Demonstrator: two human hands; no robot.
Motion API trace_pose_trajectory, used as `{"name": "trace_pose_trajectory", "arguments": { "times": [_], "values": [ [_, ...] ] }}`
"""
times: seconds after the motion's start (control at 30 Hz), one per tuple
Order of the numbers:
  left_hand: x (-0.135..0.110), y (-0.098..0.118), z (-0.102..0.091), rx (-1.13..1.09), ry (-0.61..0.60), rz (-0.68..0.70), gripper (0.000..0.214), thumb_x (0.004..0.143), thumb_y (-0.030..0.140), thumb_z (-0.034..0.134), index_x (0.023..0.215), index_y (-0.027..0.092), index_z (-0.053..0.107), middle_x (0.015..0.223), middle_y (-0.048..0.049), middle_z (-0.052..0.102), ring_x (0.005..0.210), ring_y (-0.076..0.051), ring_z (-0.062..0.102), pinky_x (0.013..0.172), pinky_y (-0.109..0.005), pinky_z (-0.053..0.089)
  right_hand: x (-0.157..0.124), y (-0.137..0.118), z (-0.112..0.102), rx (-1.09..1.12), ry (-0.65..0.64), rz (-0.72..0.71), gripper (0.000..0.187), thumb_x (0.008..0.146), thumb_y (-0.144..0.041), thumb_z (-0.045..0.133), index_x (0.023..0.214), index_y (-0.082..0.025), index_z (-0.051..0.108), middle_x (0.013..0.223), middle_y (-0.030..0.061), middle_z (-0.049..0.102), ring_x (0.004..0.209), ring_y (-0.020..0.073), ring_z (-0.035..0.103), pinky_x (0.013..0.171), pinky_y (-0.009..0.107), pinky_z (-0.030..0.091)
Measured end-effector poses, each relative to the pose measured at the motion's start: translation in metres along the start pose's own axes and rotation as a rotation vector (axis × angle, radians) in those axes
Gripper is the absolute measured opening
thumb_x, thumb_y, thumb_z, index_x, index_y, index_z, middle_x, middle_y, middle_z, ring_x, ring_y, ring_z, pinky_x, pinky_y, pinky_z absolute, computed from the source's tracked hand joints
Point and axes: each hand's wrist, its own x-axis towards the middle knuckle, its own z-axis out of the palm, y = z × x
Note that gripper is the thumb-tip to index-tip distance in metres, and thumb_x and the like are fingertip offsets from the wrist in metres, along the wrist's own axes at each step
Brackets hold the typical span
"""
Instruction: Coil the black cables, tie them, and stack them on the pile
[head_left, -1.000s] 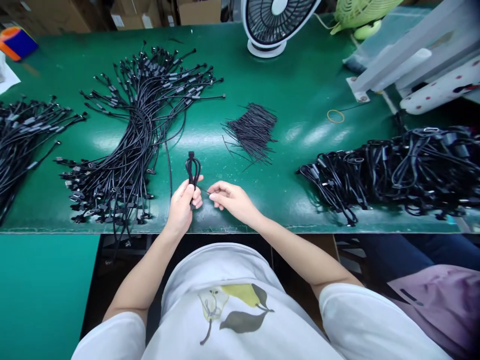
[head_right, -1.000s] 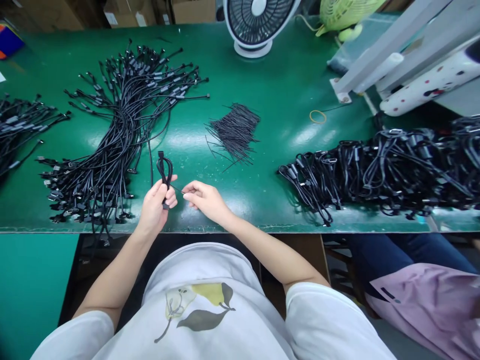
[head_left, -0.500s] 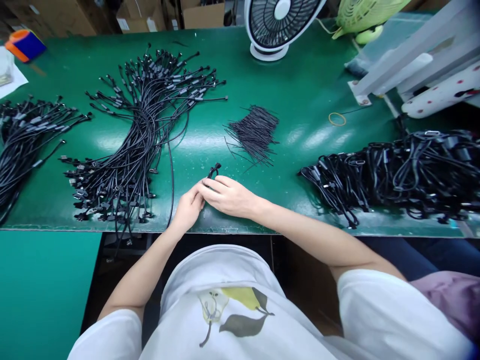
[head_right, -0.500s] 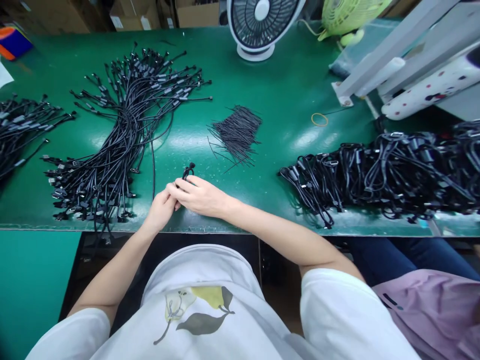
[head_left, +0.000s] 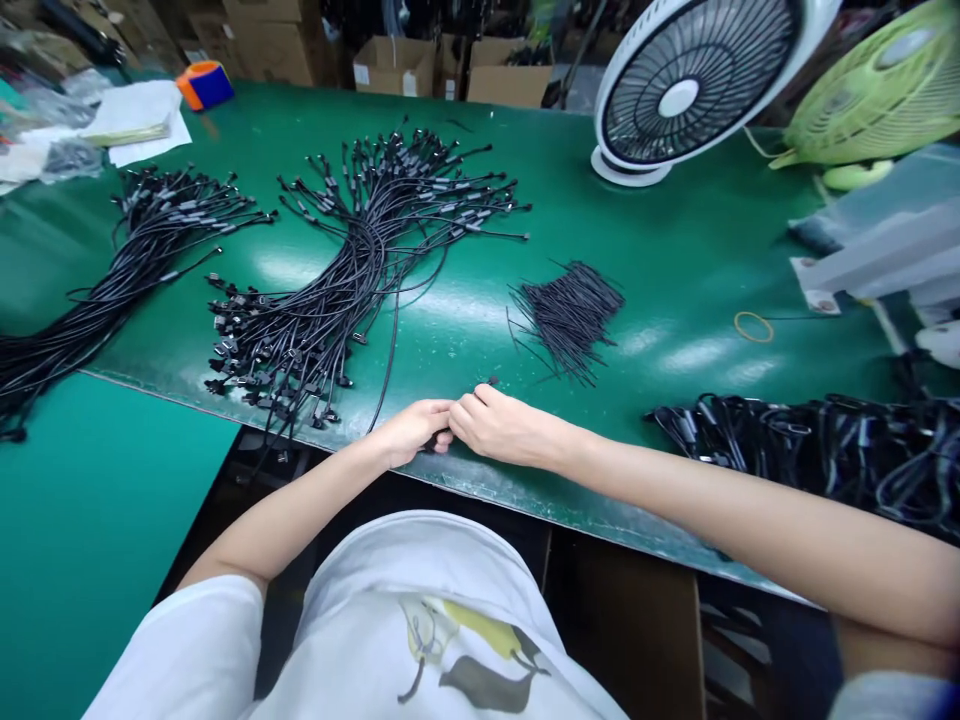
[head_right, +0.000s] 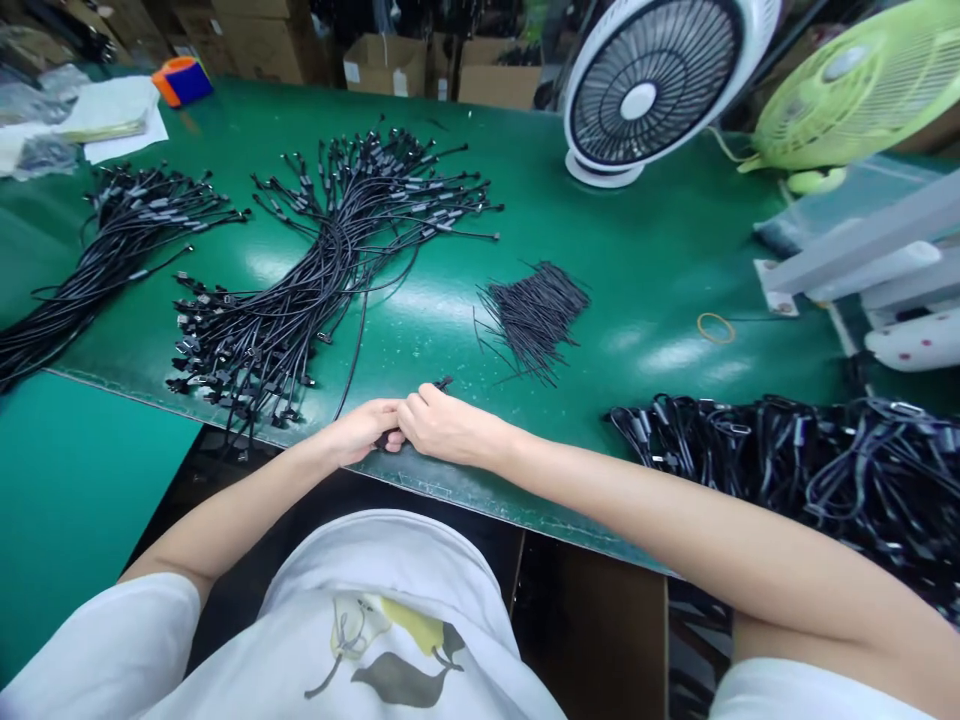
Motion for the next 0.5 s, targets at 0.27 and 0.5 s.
{"name": "trace_pose_trajectory", "arguments": {
  "times": [0.27, 0.5],
  "values": [
    [0.008, 0.003, 0.009, -0.124, 0.211, 0.291, 0.012, 0.077, 0.027, 0.056, 0.075, 0.016, 0.062, 0.071, -0.0001, 0.057, 0.071, -0.013, 0.053, 0.073, -0.025, 0.043, 0.014, -0.006, 0.012, 0.597, -0.171, 0.681, 0.024, 0.091, -0.015, 0.042, 0.082, -0.014, 0.064, 0.077, 0.008, 0.065, 0.067, 0.0171, 0.053, 0.059, 0.03, 0.027],
    [-0.015, 0.008, -0.002, 0.604, 0.127, 0.685, 0.023, 0.079, 0.016, 0.053, 0.08, 0.023, 0.076, 0.094, -0.0055, 0.06, 0.096, -0.02, 0.053, 0.098, -0.036, 0.04, 0.01, 0.003, 0.013, 1.284, 0.232, 1.238, 0.03, 0.091, -0.034, 0.045, 0.066, -0.019, 0.051, 0.061, -0.002, 0.051, 0.06, 0.0127, 0.046, 0.06, 0.025, 0.034]
  ]
}}
